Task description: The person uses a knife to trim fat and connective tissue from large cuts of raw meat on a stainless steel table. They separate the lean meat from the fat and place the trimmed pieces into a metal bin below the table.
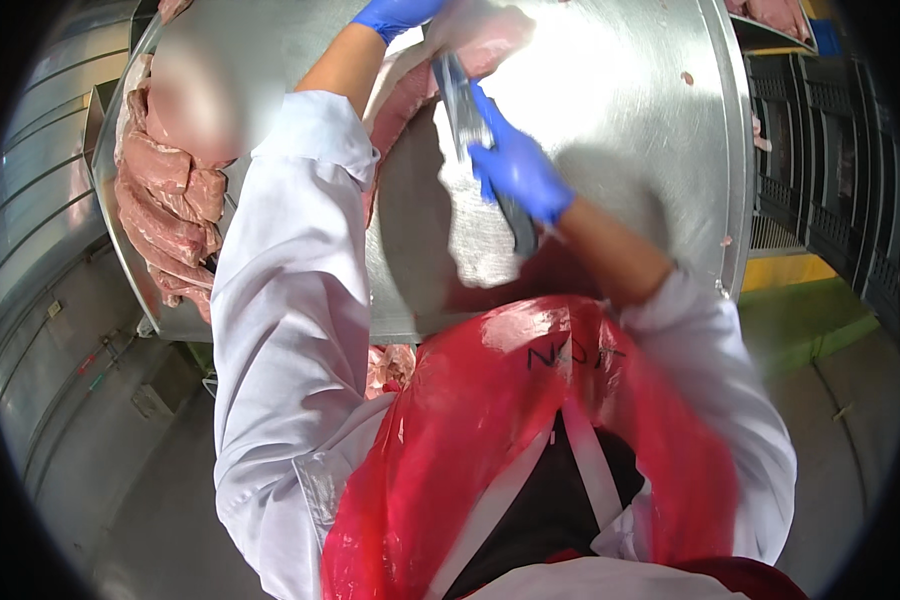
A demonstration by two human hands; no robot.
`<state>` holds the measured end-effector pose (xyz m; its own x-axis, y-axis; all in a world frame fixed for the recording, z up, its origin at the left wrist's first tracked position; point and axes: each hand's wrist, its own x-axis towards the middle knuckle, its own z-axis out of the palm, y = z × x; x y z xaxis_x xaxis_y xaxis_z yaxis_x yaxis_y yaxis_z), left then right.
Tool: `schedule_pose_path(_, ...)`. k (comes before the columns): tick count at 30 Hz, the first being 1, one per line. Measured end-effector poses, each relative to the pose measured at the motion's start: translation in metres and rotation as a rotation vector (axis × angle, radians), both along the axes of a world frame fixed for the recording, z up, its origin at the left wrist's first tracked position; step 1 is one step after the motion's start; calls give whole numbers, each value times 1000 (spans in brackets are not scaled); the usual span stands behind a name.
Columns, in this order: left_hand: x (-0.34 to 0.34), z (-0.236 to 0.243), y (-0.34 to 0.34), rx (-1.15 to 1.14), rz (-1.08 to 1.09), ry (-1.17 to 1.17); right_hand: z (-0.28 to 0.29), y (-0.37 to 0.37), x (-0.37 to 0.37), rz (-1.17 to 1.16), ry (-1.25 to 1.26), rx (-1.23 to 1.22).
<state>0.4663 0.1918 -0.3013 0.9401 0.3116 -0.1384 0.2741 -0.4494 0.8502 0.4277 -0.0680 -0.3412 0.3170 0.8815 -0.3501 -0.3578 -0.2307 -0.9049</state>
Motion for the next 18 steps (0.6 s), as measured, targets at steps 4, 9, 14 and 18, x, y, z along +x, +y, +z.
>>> schedule_pose_path(4, -15, 23, -9, -150, 45, -48, 13, 54, 5, 55, -17, -155)
schedule_pose_path(9, -15, 24, 8, -162, 109, -109, 26, 47, -23, 56, -222, -191)
schedule_pose_path(14, -38, 59, -2, -147, 111, -131, -5, 73, -28, 123, -108, -108)
schedule_pose_path(18, -42, 67, 5, -152, 175, -157, 25, 79, -33, 125, -103, -208)
